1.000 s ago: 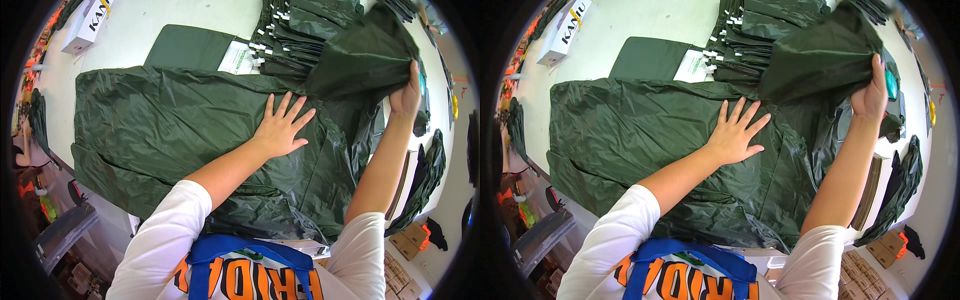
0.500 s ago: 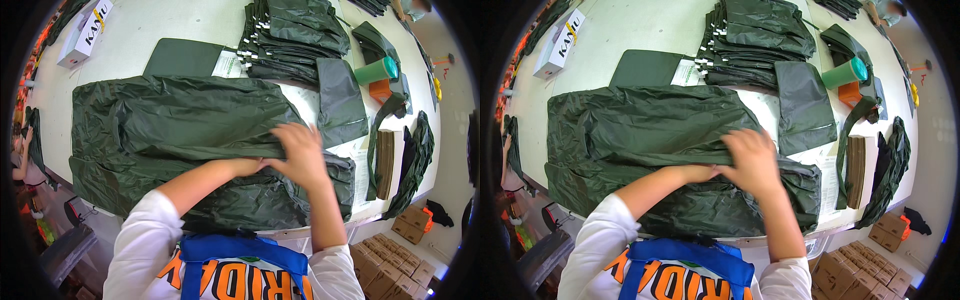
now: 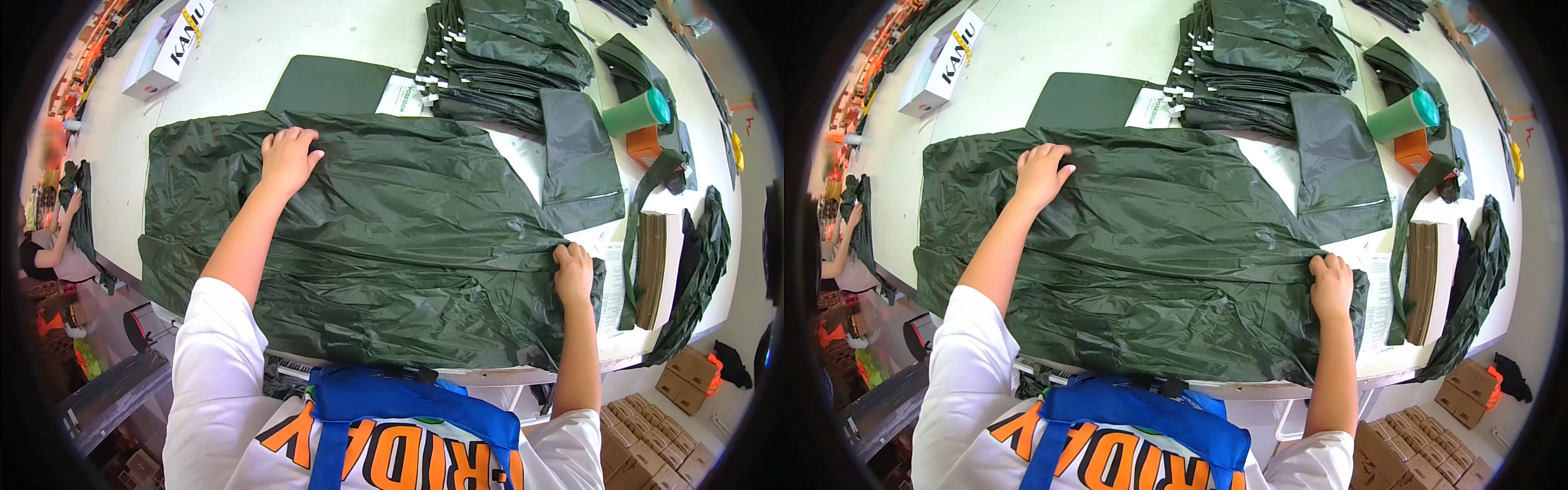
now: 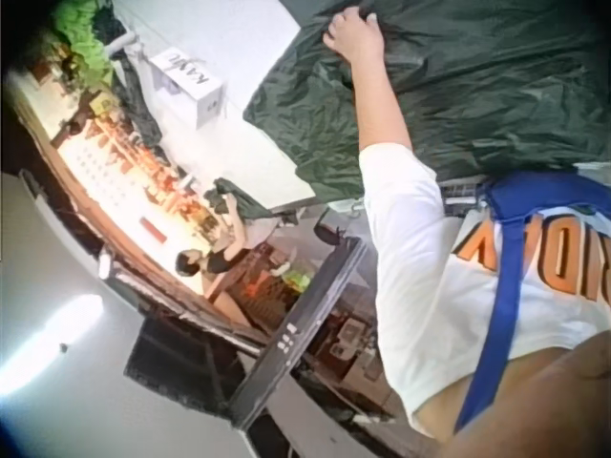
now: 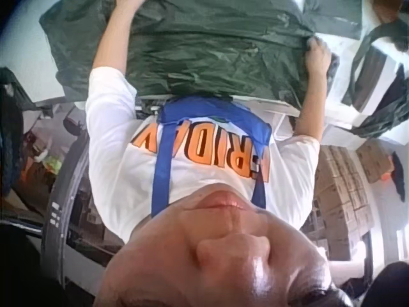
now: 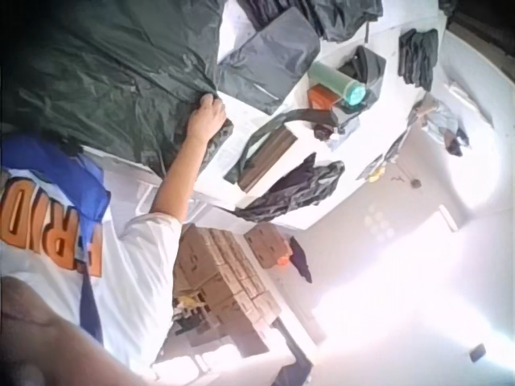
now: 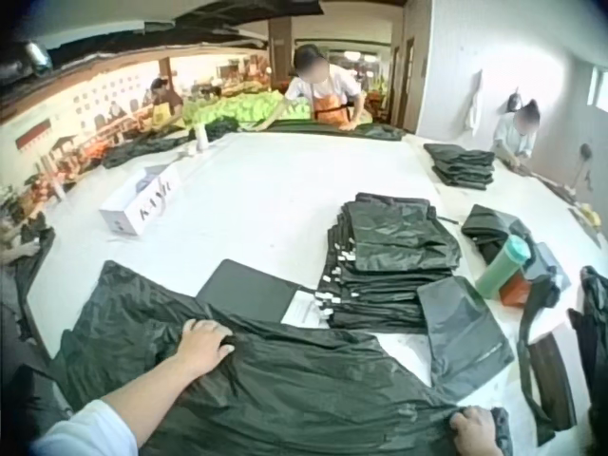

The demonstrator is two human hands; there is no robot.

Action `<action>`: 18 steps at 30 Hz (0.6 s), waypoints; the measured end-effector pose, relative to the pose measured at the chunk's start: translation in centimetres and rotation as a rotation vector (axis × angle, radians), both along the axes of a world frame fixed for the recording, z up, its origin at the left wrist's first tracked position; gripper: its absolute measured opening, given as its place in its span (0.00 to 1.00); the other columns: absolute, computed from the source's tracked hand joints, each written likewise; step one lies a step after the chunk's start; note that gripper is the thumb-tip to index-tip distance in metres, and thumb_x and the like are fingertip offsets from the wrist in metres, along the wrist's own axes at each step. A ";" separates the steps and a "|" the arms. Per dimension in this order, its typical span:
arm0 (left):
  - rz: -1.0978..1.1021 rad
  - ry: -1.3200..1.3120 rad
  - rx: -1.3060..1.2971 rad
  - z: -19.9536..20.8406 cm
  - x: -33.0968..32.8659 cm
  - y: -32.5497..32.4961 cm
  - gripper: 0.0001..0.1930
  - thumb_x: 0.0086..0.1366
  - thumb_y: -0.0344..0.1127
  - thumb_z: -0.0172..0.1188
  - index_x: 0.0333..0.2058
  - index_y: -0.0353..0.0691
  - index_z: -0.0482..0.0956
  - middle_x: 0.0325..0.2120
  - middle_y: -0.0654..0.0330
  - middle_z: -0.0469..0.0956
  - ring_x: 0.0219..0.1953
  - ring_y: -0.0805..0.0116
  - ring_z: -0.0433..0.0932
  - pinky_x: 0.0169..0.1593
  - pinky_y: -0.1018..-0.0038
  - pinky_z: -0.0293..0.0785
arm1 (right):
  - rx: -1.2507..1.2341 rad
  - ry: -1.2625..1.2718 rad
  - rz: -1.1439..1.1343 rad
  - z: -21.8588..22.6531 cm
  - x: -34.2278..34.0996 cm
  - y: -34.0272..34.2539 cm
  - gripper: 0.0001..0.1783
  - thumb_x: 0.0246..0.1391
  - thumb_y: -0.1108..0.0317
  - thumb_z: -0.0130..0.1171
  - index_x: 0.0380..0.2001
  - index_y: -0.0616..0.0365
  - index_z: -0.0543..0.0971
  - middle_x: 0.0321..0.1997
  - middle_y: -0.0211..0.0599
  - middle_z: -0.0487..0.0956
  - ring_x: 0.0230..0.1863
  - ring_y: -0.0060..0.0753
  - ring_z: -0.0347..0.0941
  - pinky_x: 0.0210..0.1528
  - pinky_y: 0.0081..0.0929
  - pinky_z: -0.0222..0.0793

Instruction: The person folds a dark green jacket on a white workbench. They smooth the fabric, fold the sleeves inward, fold the body in half, and then fold it again into a compact rectangle before placing it on a stack.

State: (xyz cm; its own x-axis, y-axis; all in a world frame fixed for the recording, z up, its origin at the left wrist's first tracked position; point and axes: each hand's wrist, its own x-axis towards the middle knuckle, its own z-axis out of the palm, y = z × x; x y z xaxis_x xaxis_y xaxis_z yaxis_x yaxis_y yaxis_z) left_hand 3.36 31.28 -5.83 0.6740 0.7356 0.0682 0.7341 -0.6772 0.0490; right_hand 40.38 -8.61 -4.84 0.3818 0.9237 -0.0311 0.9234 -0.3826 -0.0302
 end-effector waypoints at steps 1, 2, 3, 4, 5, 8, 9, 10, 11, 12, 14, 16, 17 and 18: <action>-0.015 0.018 -0.049 0.0 -0.6 0.9 0.13 0.60 0.40 0.59 0.42 0.45 0.74 0.40 0.58 0.77 0.48 0.55 0.73 0.48 0.59 0.69 | -0.024 0.034 -0.015 0.4 0.3 0.3 0.10 0.35 0.82 0.54 0.23 0.53 0.70 0.27 0.37 0.70 0.35 0.46 0.70 0.37 0.41 0.63; -0.031 0.033 -0.102 -0.1 -0.7 1.5 0.11 0.61 0.41 0.58 0.40 0.45 0.74 0.37 0.59 0.77 0.45 0.56 0.74 0.46 0.58 0.69 | -0.077 0.077 -0.032 1.0 0.6 0.6 0.10 0.37 0.81 0.54 0.23 0.53 0.70 0.27 0.37 0.71 0.36 0.46 0.71 0.37 0.41 0.63; -0.046 0.048 -0.155 -0.2 -0.8 1.9 0.09 0.61 0.41 0.58 0.37 0.45 0.74 0.34 0.59 0.78 0.43 0.57 0.75 0.44 0.58 0.69 | -0.122 0.075 -0.037 1.7 0.5 1.1 0.09 0.37 0.81 0.54 0.23 0.53 0.70 0.27 0.37 0.71 0.36 0.46 0.71 0.37 0.42 0.63; 0.012 -0.089 -0.155 -0.1 -0.8 2.1 0.07 0.61 0.40 0.57 0.34 0.46 0.72 0.29 0.60 0.77 0.37 0.56 0.76 0.40 0.57 0.69 | -0.168 0.074 -0.040 2.0 0.4 1.5 0.09 0.38 0.81 0.53 0.22 0.53 0.70 0.27 0.37 0.71 0.37 0.46 0.71 0.37 0.42 0.63; 0.001 -0.123 -0.069 0.6 -0.1 2.7 0.07 0.61 0.40 0.57 0.34 0.46 0.72 0.29 0.60 0.77 0.36 0.56 0.76 0.41 0.58 0.69 | -0.221 0.076 -0.056 1.9 0.7 1.7 0.08 0.38 0.79 0.55 0.23 0.53 0.71 0.28 0.37 0.72 0.38 0.45 0.72 0.39 0.43 0.64; -0.002 -0.067 0.022 2.7 1.2 3.9 0.11 0.60 0.39 0.60 0.40 0.48 0.74 0.40 0.60 0.76 0.46 0.57 0.74 0.51 0.59 0.66 | -0.401 0.117 -0.090 2.5 0.4 2.6 0.09 0.38 0.72 0.59 0.28 0.53 0.75 0.33 0.39 0.75 0.42 0.44 0.73 0.44 0.44 0.65; -0.037 -0.058 0.083 2.2 0.5 4.4 0.12 0.59 0.39 0.60 0.42 0.48 0.75 0.44 0.59 0.75 0.49 0.56 0.73 0.53 0.59 0.65 | -0.462 0.151 -0.083 4.1 0.1 3.8 0.12 0.37 0.69 0.61 0.30 0.53 0.76 0.35 0.40 0.76 0.44 0.44 0.73 0.46 0.44 0.65; -0.068 -0.047 0.143 1.9 -0.5 4.6 0.14 0.59 0.38 0.60 0.45 0.48 0.75 0.48 0.58 0.74 0.52 0.55 0.71 0.55 0.59 0.64 | -0.524 0.183 -0.072 5.5 0.0 5.0 0.14 0.37 0.66 0.63 0.33 0.52 0.77 0.37 0.41 0.77 0.46 0.43 0.73 0.48 0.44 0.65; -0.067 -0.059 0.179 2.2 -0.4 4.2 0.21 0.58 0.39 0.62 0.51 0.49 0.73 0.56 0.58 0.68 0.59 0.54 0.65 0.60 0.59 0.59 | -0.529 0.317 -0.148 6.4 0.2 5.7 0.24 0.34 0.60 0.66 0.40 0.52 0.78 0.43 0.43 0.78 0.50 0.45 0.72 0.53 0.42 0.64; 0.027 -0.164 0.225 3.0 -0.7 3.7 0.23 0.58 0.40 0.62 0.52 0.48 0.72 0.56 0.57 0.68 0.59 0.54 0.64 0.61 0.58 0.58 | -0.416 0.425 -0.138 8.3 -0.9 7.3 0.23 0.39 0.62 0.65 0.43 0.54 0.77 0.44 0.43 0.78 0.50 0.47 0.72 0.54 0.42 0.64; 0.215 -0.373 0.326 4.4 -2.2 2.5 0.26 0.57 0.42 0.64 0.54 0.46 0.70 0.57 0.55 0.66 0.59 0.53 0.63 0.61 0.57 0.57 | -0.008 0.483 -0.174 7.5 -2.7 9.8 0.25 0.46 0.64 0.64 0.49 0.56 0.75 0.49 0.46 0.76 0.53 0.49 0.70 0.58 0.41 0.62; 0.592 -0.572 0.289 2.6 -6.3 2.2 0.35 0.56 0.49 0.65 0.55 0.32 0.65 0.54 0.45 0.67 0.58 0.49 0.63 0.61 0.58 0.57 | 0.307 0.300 0.016 5.4 -5.7 13.1 0.26 0.52 0.65 0.60 0.55 0.58 0.71 0.56 0.48 0.71 0.58 0.52 0.65 0.61 0.42 0.59; 0.705 -0.619 0.148 0.6 -8.8 1.6 0.35 0.56 0.50 0.65 0.54 0.31 0.66 0.52 0.44 0.68 0.56 0.48 0.65 0.59 0.59 0.59 | 0.262 0.345 0.049 5.0 -7.6 15.2 0.30 0.53 0.63 0.60 0.59 0.55 0.68 0.63 0.49 0.65 0.63 0.53 0.60 0.63 0.41 0.56; 0.806 -0.673 -0.001 -0.6 -10.6 1.2 0.35 0.56 0.51 0.66 0.53 0.30 0.67 0.50 0.42 0.69 0.55 0.48 0.66 0.58 0.59 0.61 | 0.277 0.263 0.146 3.5 -8.6 16.8 0.31 0.54 0.60 0.59 0.62 0.49 0.66 0.67 0.45 0.60 0.67 0.52 0.54 0.67 0.46 0.49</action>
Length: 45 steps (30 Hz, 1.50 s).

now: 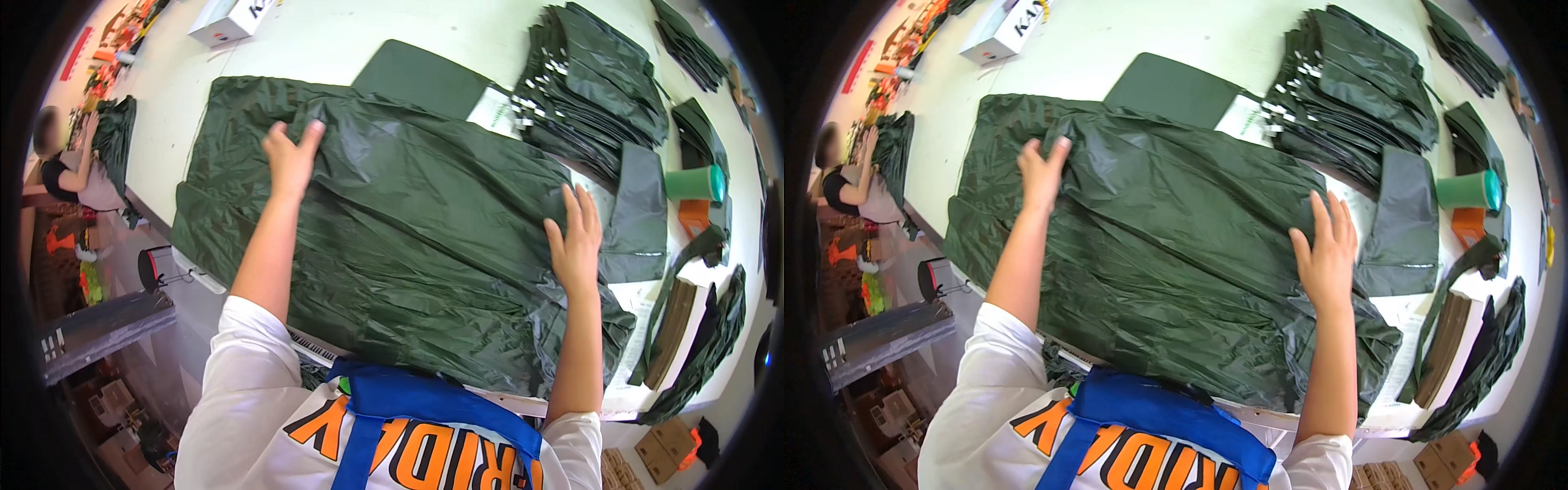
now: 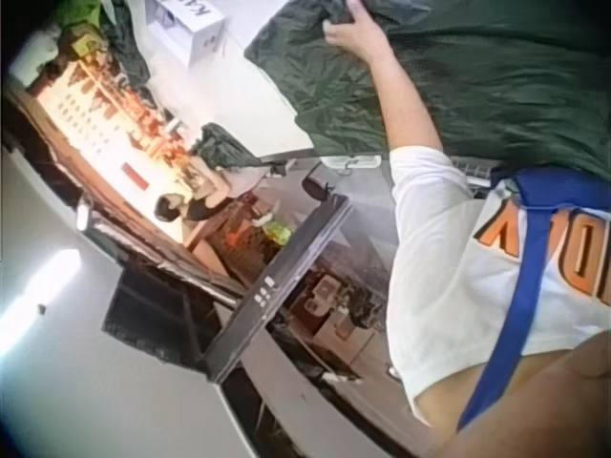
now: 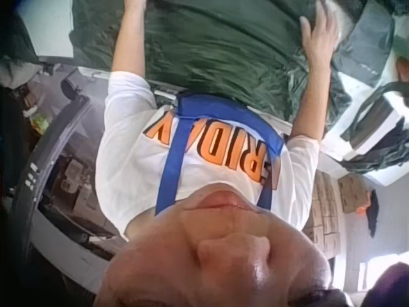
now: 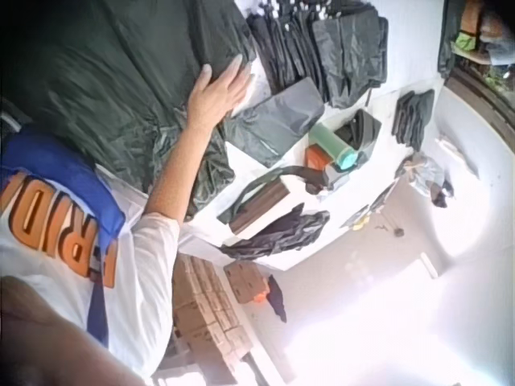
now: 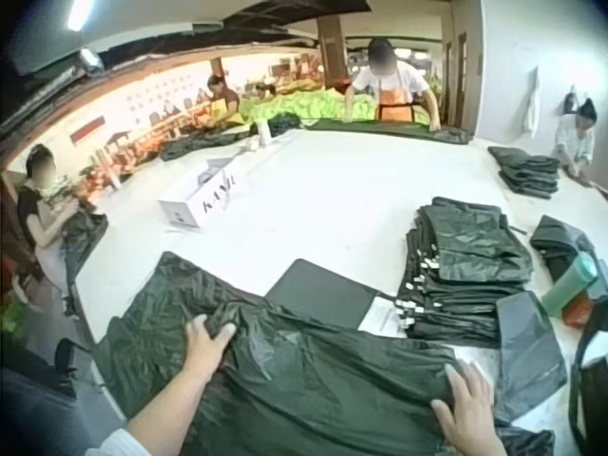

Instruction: The person folds a dark green jacket on a white workbench. They smooth the fabric, fold the sleeves inward, fold the body in half, and then fold it again into a compact rectangle before placing it on a stack.

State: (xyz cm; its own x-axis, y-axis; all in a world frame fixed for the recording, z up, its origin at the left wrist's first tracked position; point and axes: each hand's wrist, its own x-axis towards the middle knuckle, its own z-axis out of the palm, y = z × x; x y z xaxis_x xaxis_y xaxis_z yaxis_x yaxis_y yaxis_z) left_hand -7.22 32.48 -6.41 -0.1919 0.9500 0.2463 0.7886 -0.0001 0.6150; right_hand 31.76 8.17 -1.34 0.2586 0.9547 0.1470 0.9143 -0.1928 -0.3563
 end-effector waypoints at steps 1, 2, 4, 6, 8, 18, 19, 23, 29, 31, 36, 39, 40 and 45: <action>-0.072 -0.041 -0.130 -0.3 -0.4 -0.8 0.34 0.56 0.51 0.66 0.51 0.30 0.68 0.48 0.43 0.71 0.52 0.48 0.68 0.56 0.61 0.63 | -0.027 -0.074 -0.029 -1.7 -0.9 1.4 0.32 0.55 0.57 0.57 0.63 0.46 0.65 0.69 0.42 0.58 0.69 0.52 0.50 0.67 0.50 0.46; -0.142 -0.085 -0.259 -0.4 -0.2 -1.4 0.32 0.56 0.51 0.66 0.49 0.29 0.70 0.46 0.43 0.72 0.50 0.49 0.70 0.54 0.62 0.65 | -0.054 -0.149 -0.056 -3.2 -1.7 2.7 0.32 0.57 0.55 0.56 0.64 0.43 0.64 0.70 0.40 0.56 0.71 0.52 0.47 0.68 0.54 0.42; -0.138 -0.390 -0.171 -1.3 -0.3 -1.2 0.24 0.58 0.46 0.65 0.44 0.32 0.74 0.41 0.49 0.76 0.45 0.56 0.74 0.51 0.68 0.67 | -0.124 -0.280 -0.145 -6.0 -1.7 4.4 0.30 0.60 0.48 0.50 0.65 0.37 0.62 0.72 0.33 0.53 0.72 0.53 0.43 0.67 0.61 0.38; -0.212 -0.729 -0.120 0.1 0.0 -0.8 0.18 0.62 0.40 0.62 0.44 0.32 0.74 0.37 0.55 0.78 0.41 0.66 0.74 0.48 0.72 0.68 | -0.160 -0.374 -0.203 -7.8 -1.0 4.9 0.31 0.60 0.47 0.48 0.66 0.35 0.61 0.72 0.31 0.53 0.72 0.52 0.42 0.68 0.61 0.36; -0.295 -0.763 -0.070 1.0 -2.1 0.9 0.13 0.64 0.37 0.60 0.39 0.31 0.75 0.29 0.62 0.77 0.33 0.76 0.71 0.40 0.78 0.68 | -0.145 -0.417 -0.220 -8.5 -0.6 4.9 0.31 0.60 0.45 0.46 0.66 0.34 0.60 0.72 0.27 0.53 0.73 0.49 0.42 0.69 0.58 0.34; -0.832 -0.013 0.132 14.0 -0.9 -1.2 0.21 0.60 0.30 0.60 0.53 0.40 0.75 0.42 0.60 0.79 0.38 0.71 0.75 0.46 0.77 0.71 | -0.171 -0.388 -0.256 -8.6 -0.4 5.2 0.31 0.60 0.45 0.46 0.66 0.33 0.59 0.71 0.27 0.56 0.73 0.45 0.44 0.70 0.55 0.36; -0.953 0.221 0.179 15.3 0.1 -2.6 0.21 0.58 0.30 0.61 0.52 0.42 0.76 0.40 0.58 0.80 0.34 0.64 0.76 0.42 0.72 0.73 | -0.187 -0.392 -0.272 -8.6 -0.4 4.9 0.31 0.60 0.45 0.45 0.66 0.34 0.59 0.71 0.27 0.56 0.72 0.45 0.44 0.70 0.55 0.36; -1.111 0.313 0.679 17.0 3.3 -8.9 0.16 0.50 0.33 0.64 0.40 0.50 0.82 0.27 0.68 0.78 0.24 0.72 0.70 0.23 0.77 0.61 | -0.191 -0.396 -0.269 -8.5 -0.5 5.3 0.31 0.60 0.44 0.45 0.66 0.34 0.59 0.71 0.28 0.56 0.72 0.45 0.44 0.70 0.55 0.36; -1.123 0.130 0.725 15.6 3.7 -10.7 0.10 0.50 0.29 0.63 0.32 0.48 0.77 0.32 0.66 0.81 0.27 0.70 0.72 0.21 0.79 0.63 | -0.175 -0.410 -0.259 -8.7 -0.6 5.4 0.31 0.60 0.44 0.45 0.66 0.34 0.59 0.71 0.26 0.57 0.72 0.44 0.45 0.70 0.54 0.36; -1.133 0.132 0.690 15.7 3.4 -10.5 0.09 0.51 0.30 0.63 0.33 0.48 0.77 0.32 0.66 0.81 0.27 0.70 0.73 0.22 0.78 0.64 | -0.174 -0.402 -0.257 -8.6 -0.6 5.4 0.31 0.60 0.44 0.45 0.66 0.34 0.59 0.71 0.26 0.57 0.72 0.44 0.45 0.70 0.54 0.36; -1.190 0.212 0.653 15.9 1.9 -8.4 0.09 0.51 0.31 0.63 0.33 0.47 0.79 0.34 0.64 0.81 0.30 0.66 0.75 0.27 0.74 0.70 | -0.184 -0.400 -0.274 -8.6 -0.6 5.2 0.31 0.60 0.44 0.45 0.66 0.34 0.60 0.71 0.26 0.57 0.72 0.44 0.45 0.70 0.53 0.37; -0.778 0.304 0.562 12.4 -1.5 -2.7 0.10 0.53 0.23 0.59 0.35 0.40 0.75 0.32 0.57 0.78 0.35 0.52 0.77 0.38 0.64 0.75 | -0.164 -0.398 -0.264 -8.6 -0.6 5.1 0.31 0.60 0.44 0.45 0.66 0.34 0.59 0.71 0.27 0.57 0.72 0.44 0.46 0.70 0.53 0.37; -0.564 0.343 0.255 10.5 -3.4 -0.8 0.13 0.54 0.22 0.58 0.40 0.40 0.74 0.37 0.54 0.76 0.40 0.49 0.75 0.44 0.62 0.73 | -0.148 -0.396 -0.252 -8.6 -0.6 5.3 0.31 0.60 0.44 0.45 0.66 0.34 0.59 0.71 0.27 0.57 0.72 0.44 0.46 0.70 0.53 0.37; -0.461 0.468 0.157 7.0 -2.2 1.9 0.25 0.62 0.40 0.59 0.58 0.48 0.67 0.59 0.49 0.63 0.57 0.47 0.67 0.58 0.60 0.65 | -0.189 -0.419 -0.260 -8.8 -0.5 5.4 0.32 0.61 0.44 0.45 0.66 0.34 0.59 0.71 0.28 0.57 0.72 0.45 0.45 0.70 0.54 0.37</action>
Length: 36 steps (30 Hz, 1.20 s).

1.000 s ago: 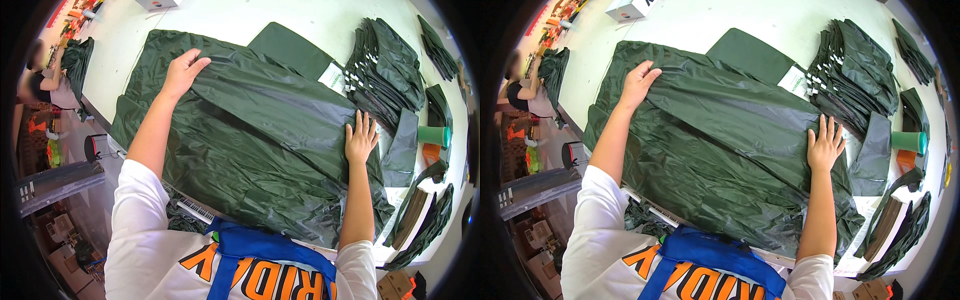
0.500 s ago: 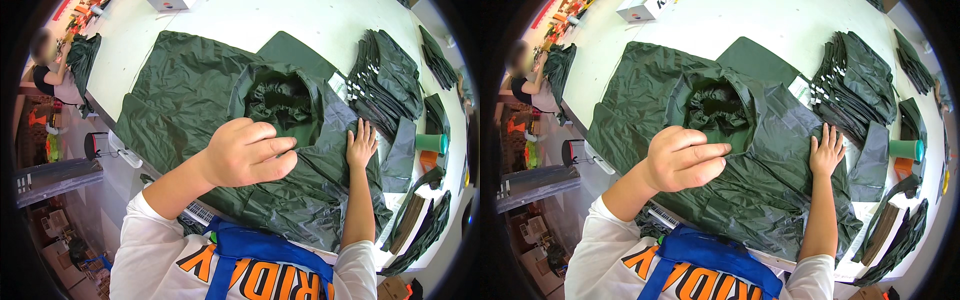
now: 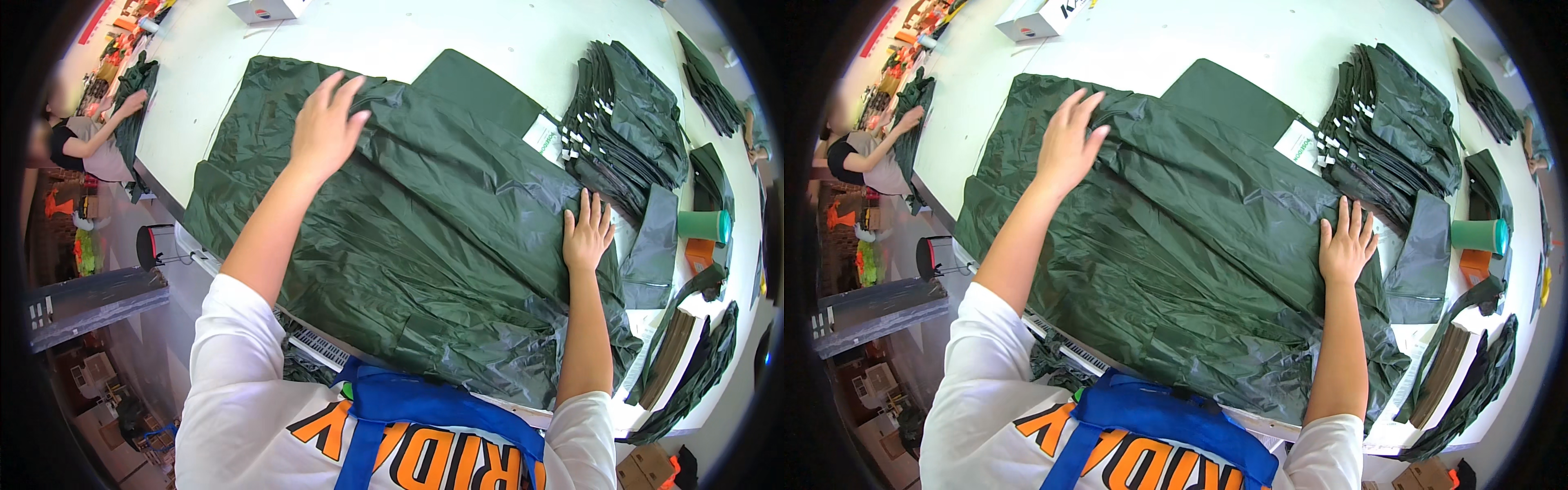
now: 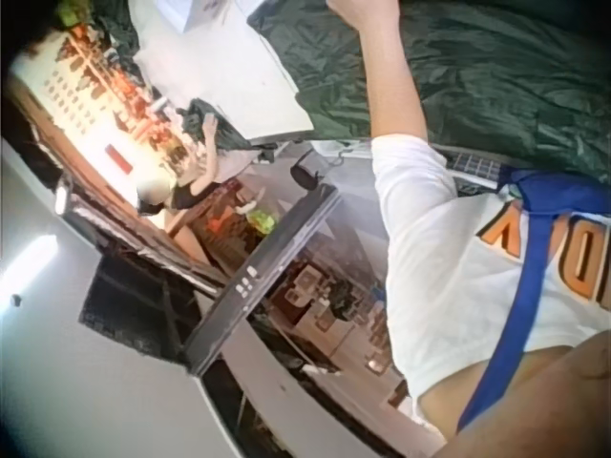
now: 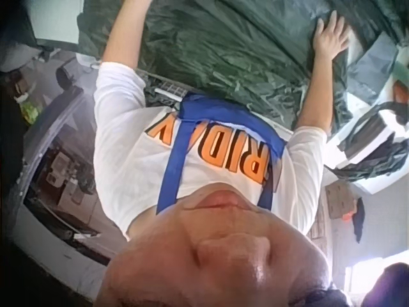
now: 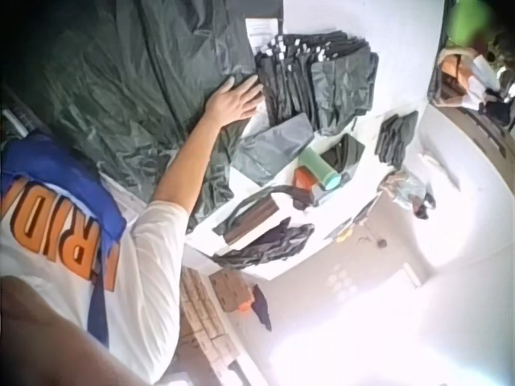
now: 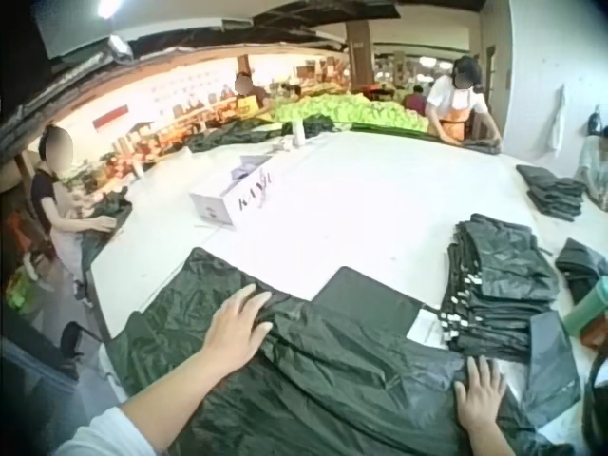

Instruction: The person folds a dark green jacket on a white workbench. They smooth the fabric, fold the sleeves inward, fold the body in half, and then fold it again into a compact rectangle before placing it on a stack.

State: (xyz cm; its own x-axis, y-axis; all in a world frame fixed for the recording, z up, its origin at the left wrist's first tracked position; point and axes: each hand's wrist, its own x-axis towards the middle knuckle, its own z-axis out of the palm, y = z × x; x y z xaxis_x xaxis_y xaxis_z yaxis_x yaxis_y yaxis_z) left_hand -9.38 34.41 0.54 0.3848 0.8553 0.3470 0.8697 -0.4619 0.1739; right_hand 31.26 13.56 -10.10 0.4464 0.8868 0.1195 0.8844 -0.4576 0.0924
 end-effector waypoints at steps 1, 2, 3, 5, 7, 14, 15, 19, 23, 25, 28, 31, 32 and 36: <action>-0.032 0.011 0.026 -0.2 1.8 0.6 0.26 0.63 0.45 0.57 0.59 0.49 0.66 0.60 0.49 0.62 0.57 0.47 0.67 0.58 0.59 0.65 | -0.005 -0.003 -0.002 0.0 0.1 -0.1 0.32 0.61 0.44 0.45 0.66 0.35 0.59 0.71 0.28 0.56 0.72 0.45 0.45 0.70 0.54 0.37; 0.036 0.003 0.031 -1.0 3.1 1.7 0.26 0.64 0.49 0.55 0.59 0.49 0.66 0.57 0.46 0.66 0.57 0.46 0.67 0.58 0.58 0.65 | -0.016 -0.010 0.000 0.0 0.1 0.0 0.32 0.61 0.44 0.45 0.66 0.35 0.59 0.71 0.28 0.56 0.72 0.46 0.46 0.69 0.54 0.38; 0.076 -0.017 -0.120 -1.0 4.2 3.1 0.25 0.63 0.48 0.56 0.56 0.47 0.68 0.53 0.48 0.70 0.54 0.49 0.70 0.55 0.60 0.67 | -0.020 -0.004 -0.001 0.1 0.1 0.0 0.32 0.61 0.44 0.45 0.66 0.35 0.59 0.71 0.28 0.56 0.72 0.46 0.46 0.69 0.54 0.38; 0.155 -0.057 -0.421 -0.5 5.9 6.5 0.21 0.62 0.44 0.58 0.52 0.44 0.73 0.45 0.50 0.77 0.47 0.54 0.76 0.51 0.63 0.71 | -0.027 0.005 -0.004 0.3 0.0 0.0 0.31 0.61 0.44 0.44 0.66 0.35 0.59 0.71 0.28 0.56 0.72 0.46 0.46 0.69 0.55 0.38; 0.078 -0.349 -0.852 -3.1 4.1 11.3 0.12 0.60 0.38 0.59 0.41 0.40 0.79 0.32 0.58 0.81 0.35 0.66 0.78 0.42 0.71 0.73 | -0.018 0.004 0.013 0.3 0.0 0.2 0.31 0.61 0.44 0.44 0.66 0.35 0.59 0.71 0.28 0.56 0.72 0.46 0.46 0.69 0.55 0.38; 0.070 -0.417 -0.649 -7.2 1.7 13.4 0.07 0.59 0.35 0.58 0.33 0.41 0.81 0.28 0.56 0.80 0.34 0.65 0.78 0.40 0.71 0.72 | -0.016 0.021 0.015 0.4 -0.1 0.0 0.32 0.60 0.45 0.46 0.66 0.35 0.59 0.71 0.28 0.56 0.72 0.45 0.46 0.70 0.54 0.36; 0.109 -0.366 -0.600 -7.5 2.3 13.0 0.07 0.60 0.36 0.57 0.34 0.42 0.81 0.29 0.55 0.80 0.35 0.62 0.78 0.41 0.70 0.72 | -0.011 0.028 0.016 0.4 0.0 0.0 0.32 0.60 0.45 0.46 0.66 0.35 0.59 0.71 0.28 0.56 0.72 0.45 0.46 0.70 0.54 0.36; 0.161 -0.269 -0.245 -8.1 2.9 11.2 0.10 0.60 0.38 0.58 0.39 0.43 0.79 0.37 0.54 0.79 0.40 0.53 0.76 0.44 0.65 0.72 | 0.016 0.025 0.033 0.1 -0.1 0.3 0.32 0.60 0.46 0.47 0.66 0.35 0.59 0.71 0.28 0.57 0.72 0.45 0.46 0.70 0.54 0.37; -0.249 -0.321 0.149 -1.8 1.9 5.3 0.13 0.60 0.36 0.59 0.43 0.40 0.78 0.41 0.54 0.78 0.43 0.58 0.77 0.46 0.68 0.72 | 0.077 0.072 0.059 0.0 0.5 -0.4 0.35 0.58 0.46 0.50 0.67 0.41 0.58 0.71 0.32 0.56 0.71 0.49 0.46 0.69 0.54 0.38; -0.428 -0.301 -0.285 -0.1 0.9 -1.6 0.17 0.58 0.40 0.62 0.45 0.40 0.78 0.41 0.55 0.78 0.44 0.57 0.76 0.50 0.65 0.71 | 0.350 0.212 0.120 -0.3 1.1 -1.2 0.37 0.58 0.49 0.53 0.66 0.50 0.57 0.71 0.41 0.55 0.71 0.51 0.46 0.69 0.51 0.39; -0.626 0.040 -0.711 -2.0 -3.2 -9.5 0.21 0.55 0.43 0.65 0.46 0.41 0.77 0.40 0.56 0.78 0.46 0.56 0.75 0.52 0.61 0.69 | 0.416 0.482 0.487 5.4 -3.3 -4.0 0.29 0.56 0.52 0.55 0.55 0.59 0.69 0.58 0.47 0.69 0.59 0.52 0.62 0.62 0.44 0.52; -0.518 0.246 -0.906 -2.2 -4.3 -11.6 0.19 0.54 0.43 0.65 0.43 0.42 0.77 0.39 0.57 0.78 0.45 0.55 0.74 0.49 0.61 0.70 | -0.161 0.830 0.737 9.2 -8.0 -8.7 0.32 0.44 0.49 0.65 0.49 0.56 0.75 0.47 0.40 0.76 0.49 0.46 0.70 0.54 0.42 0.61; -0.476 0.321 -0.952 -2.1 -4.1 -11.7 0.18 0.54 0.42 0.65 0.42 0.43 0.77 0.38 0.57 0.77 0.44 0.55 0.74 0.48 0.61 0.70 | -0.218 0.671 0.737 9.4 -9.2 -9.9 0.35 0.38 0.50 0.69 0.50 0.56 0.75 0.45 0.37 0.76 0.47 0.46 0.69 0.53 0.42 0.62; -0.630 0.424 -0.925 -3.8 -4.3 -11.7 0.11 0.55 0.39 0.63 0.37 0.45 0.77 0.33 0.57 0.78 0.40 0.54 0.76 0.43 0.62 0.71 | -0.198 0.568 0.538 7.8 -9.3 -12.7 0.26 0.41 0.56 0.68 0.44 0.55 0.77 0.37 0.37 0.76 0.41 0.44 0.71 0.47 0.39 0.64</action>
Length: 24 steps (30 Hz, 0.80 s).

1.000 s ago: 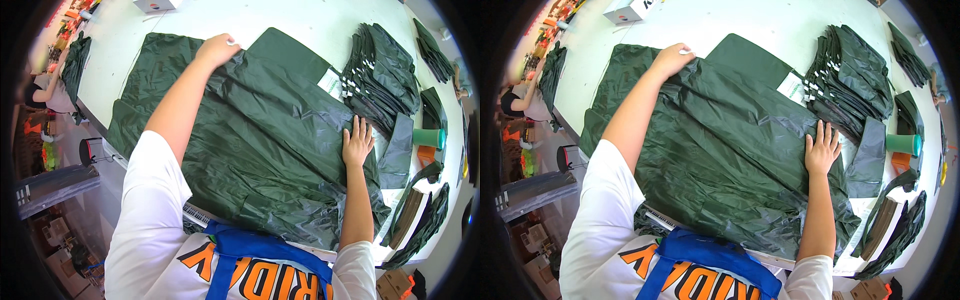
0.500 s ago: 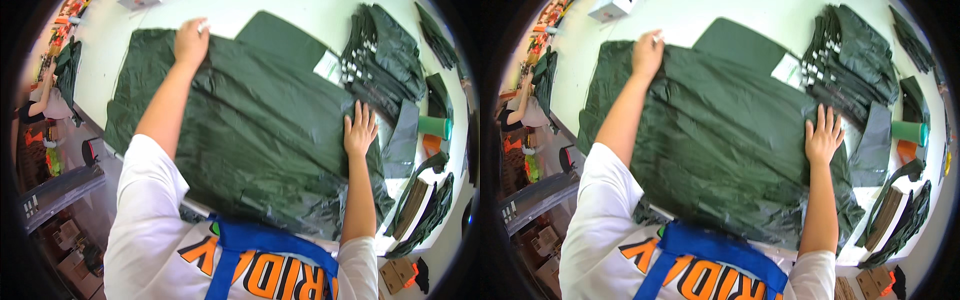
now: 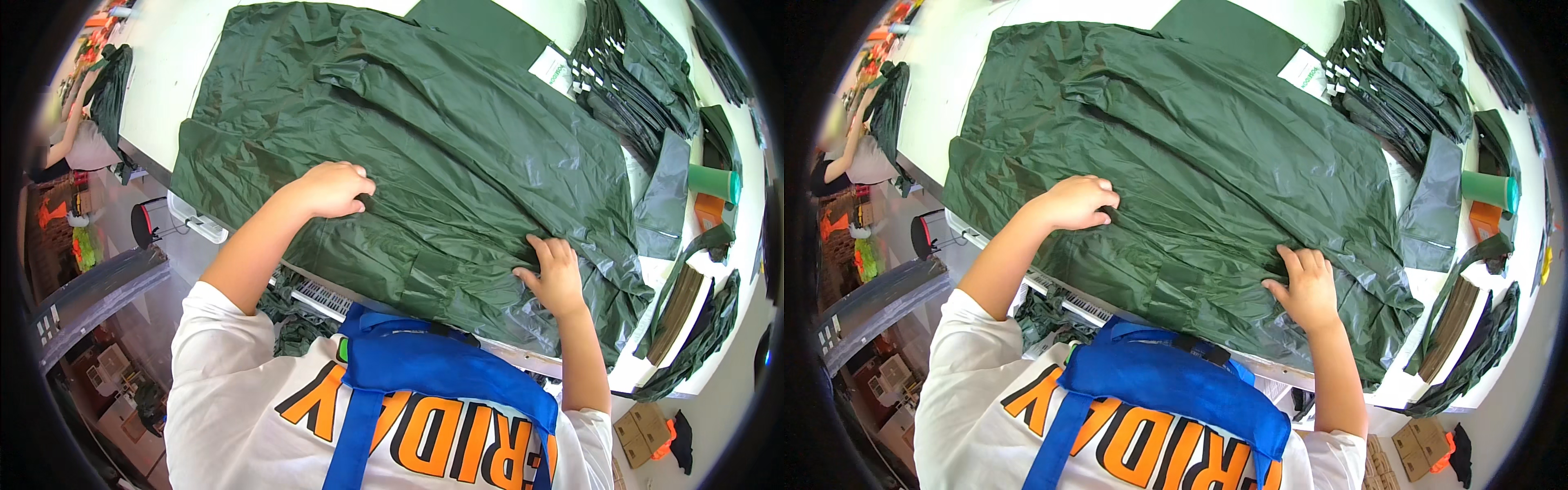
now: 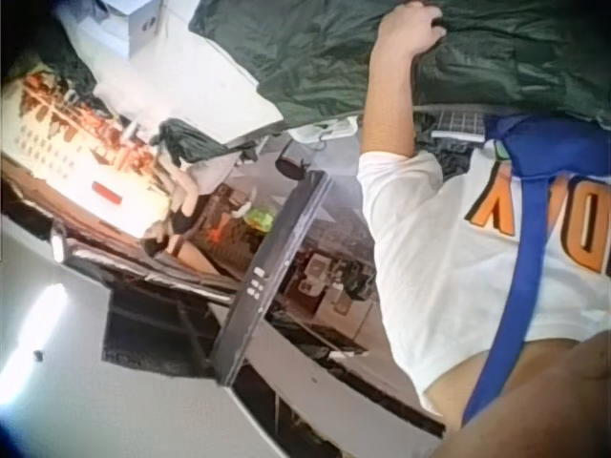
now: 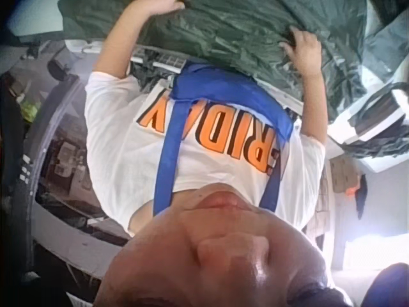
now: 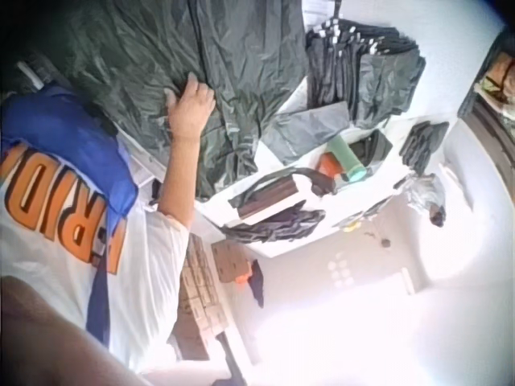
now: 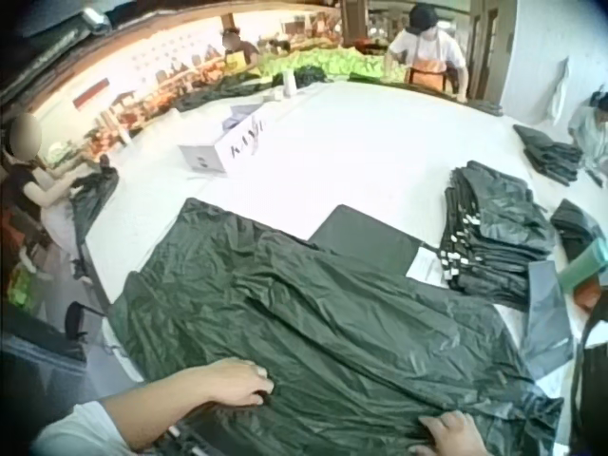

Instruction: The person folds a dark green jacket on a white workbench. They smooth the fabric, fold the sleeves inward, fold the body in half, and then fold it again into a compact rectangle before placing it on a stack.

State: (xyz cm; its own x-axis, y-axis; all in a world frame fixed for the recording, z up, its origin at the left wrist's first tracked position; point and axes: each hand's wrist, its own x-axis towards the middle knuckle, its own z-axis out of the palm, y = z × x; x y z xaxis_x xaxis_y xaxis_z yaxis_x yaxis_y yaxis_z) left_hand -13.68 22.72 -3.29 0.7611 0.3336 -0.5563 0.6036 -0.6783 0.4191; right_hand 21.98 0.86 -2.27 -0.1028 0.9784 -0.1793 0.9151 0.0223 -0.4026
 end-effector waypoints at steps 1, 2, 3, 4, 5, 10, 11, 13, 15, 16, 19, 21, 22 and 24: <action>0.017 0.035 0.004 0.6 0.4 0.2 0.11 0.55 0.39 0.63 0.36 0.45 0.77 0.31 0.57 0.78 0.39 0.54 0.76 0.43 0.62 0.71 | -0.037 0.000 0.018 -0.7 0.6 -0.5 0.22 0.43 0.58 0.67 0.42 0.55 0.77 0.35 0.37 0.76 0.39 0.44 0.72 0.45 0.39 0.64; 0.029 0.072 0.006 2.3 1.4 0.6 0.10 0.56 0.39 0.62 0.35 0.44 0.76 0.30 0.56 0.79 0.38 0.54 0.77 0.42 0.62 0.71 | -0.076 0.002 0.031 -1.1 0.9 -0.9 0.19 0.44 0.59 0.66 0.39 0.55 0.77 0.33 0.37 0.76 0.38 0.44 0.72 0.44 0.38 0.64; 0.042 0.108 0.006 3.4 2.1 1.0 0.09 0.56 0.39 0.61 0.34 0.44 0.76 0.28 0.56 0.79 0.36 0.53 0.77 0.41 0.62 0.71 | -0.008 -0.012 0.003 -1.0 1.2 -0.8 0.17 0.45 0.60 0.66 0.37 0.55 0.77 0.31 0.37 0.76 0.37 0.44 0.72 0.43 0.38 0.64; 0.021 -0.046 0.081 3.7 2.3 1.5 0.09 0.57 0.39 0.60 0.34 0.43 0.74 0.25 0.55 0.79 0.33 0.52 0.78 0.41 0.62 0.70 | 0.060 -0.027 -0.025 -0.8 1.4 -0.5 0.15 0.46 0.61 0.65 0.35 0.56 0.77 0.30 0.37 0.76 0.36 0.44 0.72 0.42 0.38 0.64; 0.016 -0.099 0.130 3.4 2.5 1.9 0.10 0.58 0.40 0.60 0.35 0.43 0.74 0.27 0.57 0.80 0.36 0.55 0.78 0.42 0.61 0.68 | 0.128 -0.037 -0.046 -0.7 1.6 -0.4 0.13 0.47 0.61 0.64 0.33 0.56 0.76 0.29 0.38 0.76 0.35 0.44 0.73 0.41 0.38 0.63; 0.114 -0.133 0.331 -1.6 2.1 2.2 0.11 0.61 0.43 0.57 0.36 0.43 0.73 0.34 0.59 0.77 0.44 0.56 0.75 0.45 0.59 0.67 | 0.191 -0.185 -0.095 -2.0 1.5 0.2 0.11 0.50 0.61 0.61 0.33 0.55 0.76 0.30 0.37 0.74 0.35 0.43 0.71 0.42 0.38 0.62; 0.138 -0.128 0.307 -1.7 2.2 1.8 0.11 0.62 0.43 0.57 0.36 0.43 0.73 0.35 0.59 0.76 0.45 0.56 0.74 0.46 0.59 0.67 | 0.212 -0.211 -0.102 -1.9 1.5 0.0 0.11 0.50 0.61 0.61 0.33 0.55 0.76 0.29 0.36 0.74 0.35 0.42 0.70 0.42 0.38 0.62; 0.167 -0.102 0.296 -1.6 1.9 2.1 0.11 0.63 0.43 0.56 0.37 0.43 0.74 0.35 0.60 0.76 0.45 0.57 0.74 0.46 0.59 0.67 | 0.229 -0.255 -0.117 -2.1 1.3 0.3 0.11 0.50 0.61 0.61 0.33 0.54 0.76 0.30 0.35 0.74 0.36 0.41 0.70 0.42 0.38 0.62; 0.200 -0.090 0.297 -1.4 2.3 2.1 0.10 0.62 0.42 0.56 0.37 0.44 0.74 0.35 0.60 0.76 0.45 0.57 0.74 0.47 0.59 0.67 | 0.221 -0.296 -0.139 -2.2 0.9 0.8 0.11 0.50 0.61 0.61 0.33 0.54 0.76 0.31 0.35 0.73 0.37 0.41 0.69 0.42 0.37 0.62; 0.205 -0.088 0.337 -1.0 2.7 1.7 0.10 0.61 0.42 0.57 0.39 0.45 0.74 0.38 0.61 0.76 0.45 0.57 0.73 0.47 0.59 0.67 | 0.231 -0.259 -0.132 -1.6 0.7 1.0 0.13 0.49 0.61 0.62 0.36 0.54 0.76 0.36 0.35 0.74 0.40 0.41 0.70 0.43 0.37 0.62; 0.176 -0.563 0.359 1.1 5.0 2.9 0.20 0.57 0.44 0.61 0.49 0.50 0.74 0.50 0.59 0.72 0.53 0.55 0.69 0.55 0.59 0.64 | 0.476 -0.174 -0.052 1.1 0.3 2.7 0.21 0.47 0.62 0.64 0.46 0.53 0.77 0.48 0.35 0.74 0.49 0.44 0.69 0.51 0.41 0.62; 0.121 -0.663 0.579 2.2 7.4 5.3 0.28 0.57 0.47 0.61 0.56 0.52 0.69 0.58 0.55 0.66 0.61 0.53 0.63 0.62 0.55 0.57 | 0.518 -0.173 -0.077 1.7 1.8 5.8 0.27 0.46 0.61 0.64 0.52 0.49 0.75 0.58 0.37 0.70 0.59 0.47 0.64 0.60 0.47 0.56; 0.114 -0.548 0.665 1.8 8.4 6.7 0.32 0.59 0.51 0.58 0.62 0.55 0.63 0.64 0.54 0.58 0.66 0.51 0.55 0.66 0.51 0.49 | 0.477 -0.249 -0.119 1.4 2.7 7.4 0.29 0.47 0.61 0.63 0.55 0.47 0.72 0.62 0.37 0.66 0.63 0.48 0.59 0.63 0.48 0.51; 0.195 -0.328 0.782 -1.4 9.3 10.2 0.30 0.66 0.57 0.46 0.65 0.59 0.58 0.68 0.57 0.51 0.69 0.52 0.48 0.68 0.49 0.42 | 0.351 -0.408 -0.219 -1.1 5.2 10.3 0.33 0.52 0.57 0.59 0.63 0.40 0.65 0.71 0.34 0.56 0.71 0.48 0.46 0.69 0.51 0.40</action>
State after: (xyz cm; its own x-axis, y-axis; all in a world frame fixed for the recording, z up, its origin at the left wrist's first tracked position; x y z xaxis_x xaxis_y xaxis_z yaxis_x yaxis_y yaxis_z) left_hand -4.37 32.89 -4.64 0.7325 0.6693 0.1244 0.6691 -0.7415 0.0497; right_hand 27.21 11.17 -3.37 0.1179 0.9772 0.1766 0.9930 -0.1164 -0.0189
